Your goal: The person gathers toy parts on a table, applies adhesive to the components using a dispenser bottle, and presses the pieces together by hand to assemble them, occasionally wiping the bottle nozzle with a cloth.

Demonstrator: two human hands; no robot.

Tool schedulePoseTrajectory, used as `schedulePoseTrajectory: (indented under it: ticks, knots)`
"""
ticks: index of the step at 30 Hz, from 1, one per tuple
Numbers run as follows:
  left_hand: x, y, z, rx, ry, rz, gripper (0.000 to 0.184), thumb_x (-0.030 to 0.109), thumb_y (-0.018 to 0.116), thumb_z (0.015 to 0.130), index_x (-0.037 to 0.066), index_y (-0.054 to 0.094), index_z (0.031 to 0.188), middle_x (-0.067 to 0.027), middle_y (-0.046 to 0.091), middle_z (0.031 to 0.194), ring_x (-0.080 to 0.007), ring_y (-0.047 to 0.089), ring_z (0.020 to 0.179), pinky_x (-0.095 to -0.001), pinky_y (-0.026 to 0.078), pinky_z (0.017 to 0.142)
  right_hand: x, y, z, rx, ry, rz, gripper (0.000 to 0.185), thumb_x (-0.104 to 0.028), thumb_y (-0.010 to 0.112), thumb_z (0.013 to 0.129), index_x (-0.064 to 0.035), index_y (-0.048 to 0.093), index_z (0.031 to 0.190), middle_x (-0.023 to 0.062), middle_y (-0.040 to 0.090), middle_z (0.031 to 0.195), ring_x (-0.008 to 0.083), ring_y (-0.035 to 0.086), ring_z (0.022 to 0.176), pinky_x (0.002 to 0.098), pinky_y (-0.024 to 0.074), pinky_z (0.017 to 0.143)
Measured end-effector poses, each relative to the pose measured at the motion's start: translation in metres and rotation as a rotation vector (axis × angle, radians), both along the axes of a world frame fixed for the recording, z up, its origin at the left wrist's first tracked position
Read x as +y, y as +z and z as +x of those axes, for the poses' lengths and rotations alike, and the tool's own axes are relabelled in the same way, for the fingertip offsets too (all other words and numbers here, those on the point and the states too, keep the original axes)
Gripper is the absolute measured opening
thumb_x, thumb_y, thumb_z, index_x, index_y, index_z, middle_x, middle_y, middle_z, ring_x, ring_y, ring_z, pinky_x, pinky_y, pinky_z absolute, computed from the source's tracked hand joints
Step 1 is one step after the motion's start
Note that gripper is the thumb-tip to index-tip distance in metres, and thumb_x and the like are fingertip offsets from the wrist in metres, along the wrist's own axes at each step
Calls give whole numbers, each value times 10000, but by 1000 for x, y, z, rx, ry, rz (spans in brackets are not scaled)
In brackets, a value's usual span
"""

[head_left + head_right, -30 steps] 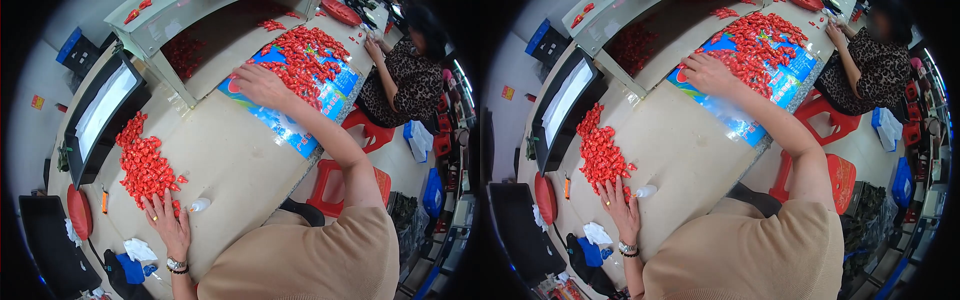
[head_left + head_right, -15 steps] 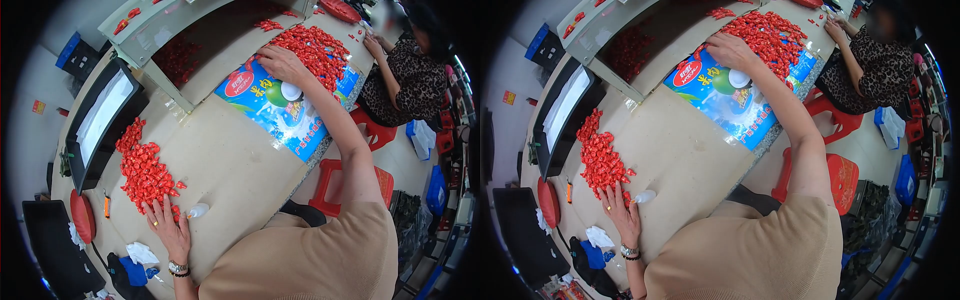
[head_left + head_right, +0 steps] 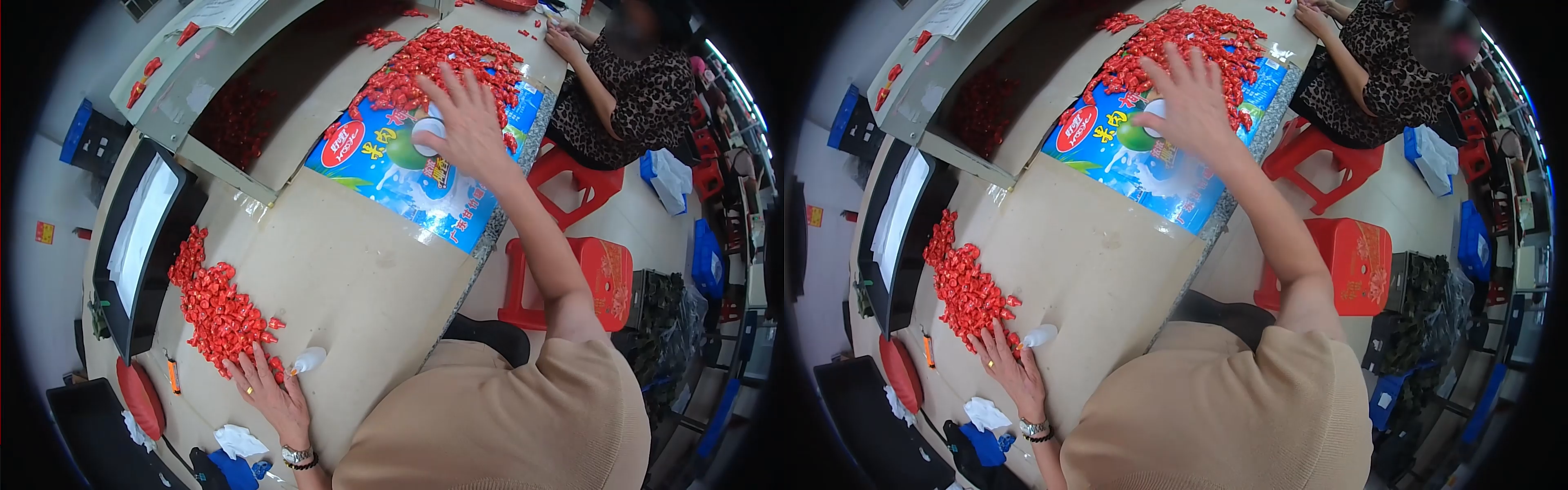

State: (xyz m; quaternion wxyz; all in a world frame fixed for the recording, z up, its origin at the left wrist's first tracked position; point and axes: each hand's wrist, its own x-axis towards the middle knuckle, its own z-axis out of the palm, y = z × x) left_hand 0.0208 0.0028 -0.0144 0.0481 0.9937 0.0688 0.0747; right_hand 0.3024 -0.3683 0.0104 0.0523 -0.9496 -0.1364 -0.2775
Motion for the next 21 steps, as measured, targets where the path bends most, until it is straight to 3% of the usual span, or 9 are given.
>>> schedulePoseTrajectory:
  ticks: [4, 5, 7, 14, 15, 20, 21]
  knots:
    - [0, 3, 0, 8, -8, 4, 597, 358, 438, 927, 55, 346, 1433, -200, 250, 1502, -421, 122, 1405, -520, 155, 1091, -46, -23, -31, 149, -294, 109, 908, -585, 664, 729, -198, 288, 1459, 208, 175, 1522, 498, 218, 1347, 556, 196, 1097]
    - [0, 3, 0, 14, -9, 11, 597, 360, 437, 928, 53, 346, 1432, -199, 250, 1502, -422, 121, 1405, -522, 155, 1090, -56, -36, -30, 143, -296, 104, 908, -585, 664, 729, -198, 288, 1459, 208, 175, 1522, 498, 218, 1347, 556, 196, 1097]
    - [1, 2, 0, 14, -8, 7, 598, 360, 437, 928, 51, 347, 1431, -200, 251, 1501, -423, 120, 1405, -524, 157, 1089, -70, -55, -22, 180, -275, 190, 918, -613, 650, 722, -202, 290, 1459, 234, 145, 1523, 584, 186, 1313, 603, 195, 1075]
    - [1, 3, -2, -7, 0, -10, 597, 349, 452, 919, 47, 356, 1425, -204, 254, 1495, -426, 115, 1406, -530, 157, 1089, -98, -64, 45, 159, -248, 156, 950, -694, 618, 699, -198, 316, 1451, 245, 146, 1519, 584, 195, 1310, 597, 191, 1084]
    - [-1, 3, -2, -8, 9, -12, 597, 349, 452, 919, 47, 356, 1425, -204, 254, 1495, -426, 115, 1406, -530, 157, 1089, -98, -57, 51, 153, -286, 75, 890, -684, 584, 740, -196, 335, 1442, 250, 188, 1504, 477, 241, 1347, 552, 172, 1112]
    - [-4, 8, 1, 10, 21, -22, 596, 309, 501, 897, 73, 365, 1426, -202, 263, 1489, -424, 113, 1406, -529, 149, 1098, -117, -64, 108, 171, -317, 121, 882, -712, 560, 736, -212, 354, 1432, 242, 238, 1487, 461, 279, 1337, 541, 173, 1116]
    - [-4, 9, 0, 10, 28, -16, 596, 309, 501, 897, 73, 365, 1426, -202, 263, 1489, -424, 113, 1406, -529, 149, 1098, -124, -71, 125, 172, -305, 152, 910, -740, 560, 712, -234, 346, 1438, 224, 225, 1500, 512, 232, 1330, 568, 179, 1103]
